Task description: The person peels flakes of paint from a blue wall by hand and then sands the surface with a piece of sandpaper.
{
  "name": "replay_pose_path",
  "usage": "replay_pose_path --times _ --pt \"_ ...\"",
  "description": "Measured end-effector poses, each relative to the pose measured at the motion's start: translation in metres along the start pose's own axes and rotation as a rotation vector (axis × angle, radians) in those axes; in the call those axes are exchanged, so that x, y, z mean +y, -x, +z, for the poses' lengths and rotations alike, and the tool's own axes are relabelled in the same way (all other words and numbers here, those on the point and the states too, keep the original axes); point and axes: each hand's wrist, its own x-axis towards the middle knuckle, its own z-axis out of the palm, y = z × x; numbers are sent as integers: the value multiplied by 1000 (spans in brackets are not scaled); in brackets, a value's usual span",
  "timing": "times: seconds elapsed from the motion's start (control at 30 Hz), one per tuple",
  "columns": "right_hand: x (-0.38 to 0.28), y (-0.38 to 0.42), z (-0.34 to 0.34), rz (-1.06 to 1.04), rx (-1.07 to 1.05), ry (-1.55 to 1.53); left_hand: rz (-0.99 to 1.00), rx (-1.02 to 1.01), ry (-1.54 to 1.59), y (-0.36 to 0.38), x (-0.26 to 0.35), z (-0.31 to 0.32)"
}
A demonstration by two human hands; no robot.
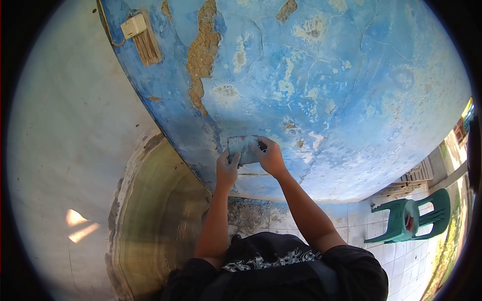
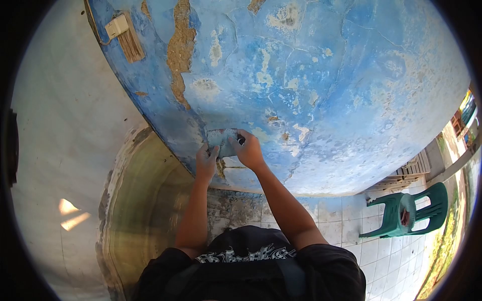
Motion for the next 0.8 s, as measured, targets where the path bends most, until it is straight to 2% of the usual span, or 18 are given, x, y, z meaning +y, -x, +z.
replay_pose_path --times 0.03,0.07,0.13,0.17,0.23,0.27,0.33,0.4,0.47,0.5,0.57,0.6,0.63,0.67,0.7,0.77,0.8 --pt "-4 1 0 -94 120 -37 46 -35 -146 0 0 -3" --pt "-2 -1 -3 -96 119 -36 90 -69 -291 0 -1 -7" --pt "2 -7 -15 -334 13 155 69 -104 -322 -3 7 -12" --pt "4 -10 -22 -333 11 154 47 -140 -354 -5 11 -14" --pt "-16 -16 -39 131 -475 -19 25 -210 -369 -7 31 -19" --pt "-14 -15 -38 131 -473 -20 4 -278 -381 -9 37 -21" --pt "-8 -12 -35 -99 -357 149 -27 -248 -324 -12 32 -23" --pt "-1 -12 -31 -132 -334 110 -57 -217 -269 -16 10 -25" --pt "-3 -11 -28 -167 -305 72 -97 -59 205 -23 -28 -26" --pt "-9 -8 -27 -134 -254 94 -95 -61 204 -21 -22 -24" --pt "-14 -1 -20 -100 -205 114 -236 -108 185 -13 -11 -16" --pt "-16 2 -15 -113 -143 110 -236 -105 185 -11 -4 -8" --pt "-18 4 -11 -126 -80 106 -181 -4 154 -10 1 2" --pt "-19 7 -8 -125 -82 106 -127 95 124 -9 5 7" --pt "-22 9 -6 -138 -131 45 -129 95 125 -10 7 6" --pt "-25 9 -7 -149 -179 -18 -51 -30 -223 -10 9 3" --pt "-27 7 -8 -118 -200 -31 -53 -30 -225 -10 12 4"
